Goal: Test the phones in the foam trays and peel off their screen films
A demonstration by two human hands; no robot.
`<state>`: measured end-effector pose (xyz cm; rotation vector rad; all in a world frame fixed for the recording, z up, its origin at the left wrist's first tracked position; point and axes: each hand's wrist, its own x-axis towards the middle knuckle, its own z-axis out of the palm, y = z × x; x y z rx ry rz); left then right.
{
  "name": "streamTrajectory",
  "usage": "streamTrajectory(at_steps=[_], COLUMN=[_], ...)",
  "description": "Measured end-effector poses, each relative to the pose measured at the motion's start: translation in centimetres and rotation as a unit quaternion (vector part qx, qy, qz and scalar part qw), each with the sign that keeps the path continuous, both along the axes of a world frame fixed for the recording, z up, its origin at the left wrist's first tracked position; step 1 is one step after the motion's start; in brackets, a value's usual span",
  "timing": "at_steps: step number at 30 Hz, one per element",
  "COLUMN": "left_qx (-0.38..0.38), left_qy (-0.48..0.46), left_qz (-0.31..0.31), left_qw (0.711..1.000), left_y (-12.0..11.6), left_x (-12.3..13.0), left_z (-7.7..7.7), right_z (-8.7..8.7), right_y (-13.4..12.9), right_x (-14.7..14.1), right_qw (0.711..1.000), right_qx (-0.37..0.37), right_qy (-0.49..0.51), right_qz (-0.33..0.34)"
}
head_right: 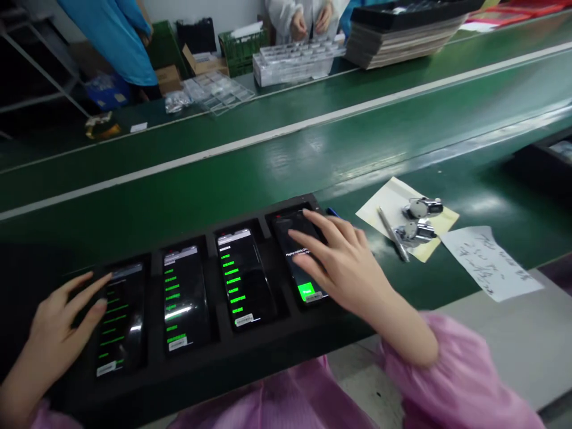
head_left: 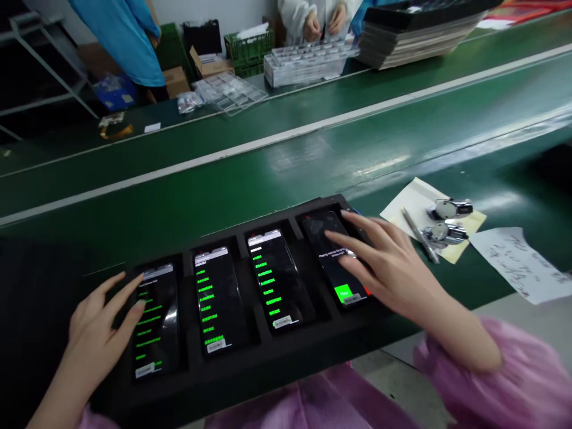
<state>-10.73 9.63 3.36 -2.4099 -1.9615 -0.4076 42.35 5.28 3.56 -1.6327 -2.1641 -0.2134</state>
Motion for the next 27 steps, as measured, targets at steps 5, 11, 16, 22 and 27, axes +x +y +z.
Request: streamTrajectory(at_steps=[5,11,16,22,27], left_qx=[-0.003,-0.011,-0.030,0.050,0.079], left_qy=[0.057,0.021,0.030,-0.056,-0.060], left_qz=[-0.007,-0.150,-0.183,-0.088,0.026], left_qw=[0.998,0.988,0.982,0.993,0.995], left_y=[1.2,2.5,3.4,-1.5,-2.4], left_x=[0.8,8.0,10.9,2.5,0.7], left_z=[1.0,2.5,1.9,0.3,-1.2], right_z=[0.2,1.2,1.5,1.3,-0.5], right_y=[5.1,5.7,6.6,3.7,3.6], right_x=[0.5,-5.0,-8.8,-1.9,0.3], right_qw=[0.998,0.989,0.981,0.995,0.996], right_qx=[-0.020,-0.020,-0.053,0.060,0.057], right_qy=[-0.052,-0.058,-0.047,-0.022,-0.054], right_qz=[0.007,0.136,0.180,0.074,0.047])
